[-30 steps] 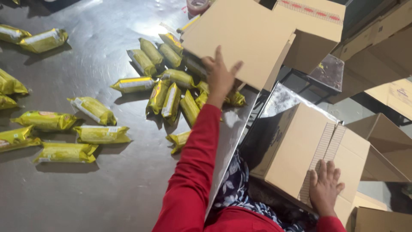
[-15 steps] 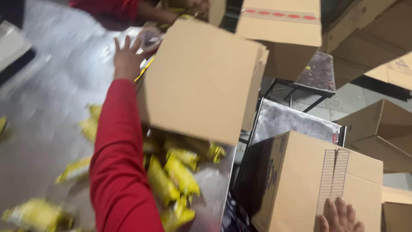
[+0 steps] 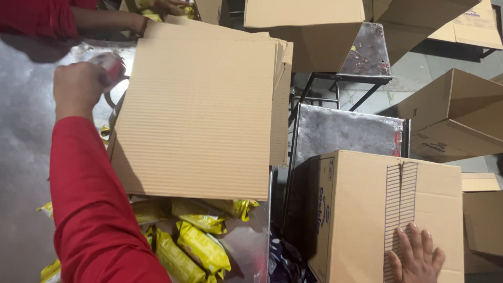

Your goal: The person assembles a cardboard box on a metal table and seals it with red tape. The person then places yellow-wrapped snack bars into the box, arranging them in rows.

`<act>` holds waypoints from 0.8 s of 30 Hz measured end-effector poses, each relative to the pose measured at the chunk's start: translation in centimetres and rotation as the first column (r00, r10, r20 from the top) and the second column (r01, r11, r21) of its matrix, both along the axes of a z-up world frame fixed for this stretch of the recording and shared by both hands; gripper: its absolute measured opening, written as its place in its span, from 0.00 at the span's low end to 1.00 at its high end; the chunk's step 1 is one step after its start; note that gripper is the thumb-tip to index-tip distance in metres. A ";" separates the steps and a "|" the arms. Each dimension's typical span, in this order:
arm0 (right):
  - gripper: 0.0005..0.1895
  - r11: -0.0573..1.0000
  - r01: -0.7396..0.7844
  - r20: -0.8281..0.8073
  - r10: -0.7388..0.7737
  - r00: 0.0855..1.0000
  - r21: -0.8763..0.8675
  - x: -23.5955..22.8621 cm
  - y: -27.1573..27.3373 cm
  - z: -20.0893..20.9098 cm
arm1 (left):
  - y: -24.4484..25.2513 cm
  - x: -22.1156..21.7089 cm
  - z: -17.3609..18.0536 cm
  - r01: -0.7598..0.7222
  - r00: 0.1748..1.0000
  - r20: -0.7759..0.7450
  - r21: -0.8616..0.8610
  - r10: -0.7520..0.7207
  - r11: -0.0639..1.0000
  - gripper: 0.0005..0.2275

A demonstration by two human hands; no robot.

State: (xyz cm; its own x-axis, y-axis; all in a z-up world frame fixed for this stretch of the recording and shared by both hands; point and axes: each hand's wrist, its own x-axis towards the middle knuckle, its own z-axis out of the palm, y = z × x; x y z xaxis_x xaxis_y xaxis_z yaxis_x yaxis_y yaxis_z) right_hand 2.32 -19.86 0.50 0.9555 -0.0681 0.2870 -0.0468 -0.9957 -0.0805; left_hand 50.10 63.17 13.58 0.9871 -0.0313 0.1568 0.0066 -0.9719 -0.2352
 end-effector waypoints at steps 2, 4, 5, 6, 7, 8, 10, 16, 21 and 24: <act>0.35 1.000 0.009 -0.022 -0.008 1.000 0.015 0.3 0.9 1.0 | 0.7 -2.7 2.5 0.048 0.975 0.218 -0.357 0.033 0.933 0.11; 0.34 0.999 -0.002 -0.015 0.002 1.000 0.045 0.5 1.7 2.1 | 0.9 -5.5 5.3 0.385 0.796 0.603 -0.431 -0.057 0.816 0.21; 0.33 0.998 -0.007 -0.011 0.008 1.000 0.061 0.6 2.1 2.6 | 0.6 -7.0 6.8 0.422 0.778 0.628 -0.516 -0.006 0.745 0.18; 0.33 0.997 -0.004 -0.033 0.006 0.999 0.071 0.5 2.4 3.1 | 0.1 -8.9 8.5 0.458 0.763 0.644 -0.591 0.047 0.664 0.16; 0.33 0.997 0.000 -0.056 0.005 0.998 0.080 0.6 2.6 3.6 | -1.1 -10.6 9.9 0.506 0.752 0.657 -0.623 0.048 0.597 0.15; 0.33 0.996 0.003 -0.079 0.004 0.997 0.088 0.5 2.8 4.0 | -2.5 -12.5 11.5 0.550 0.741 0.670 -0.649 0.051 0.525 0.14; 0.33 0.994 -0.015 -0.061 0.022 0.998 0.112 0.4 3.1 4.4 | -6.9 -16.6 13.7 0.629 0.724 0.689 -0.641 -0.031 0.440 0.13; 0.33 0.991 -0.034 -0.073 0.044 0.996 0.129 0.3 2.9 4.3 | -27.6 -28.8 12.2 0.590 0.737 0.544 -0.807 -0.400 -0.010 0.13; 0.42 0.942 -0.106 0.044 0.097 0.994 0.318 -0.5 2.0 4.8 | -46.5 -37.8 5.3 -0.092 0.691 0.161 -0.947 -0.704 -0.307 0.19; 0.47 0.850 -0.261 0.169 0.205 0.964 0.457 -1.1 0.4 3.3 | -54.1 -41.1 -0.3 -0.359 0.560 0.099 -0.866 -0.823 -0.348 0.22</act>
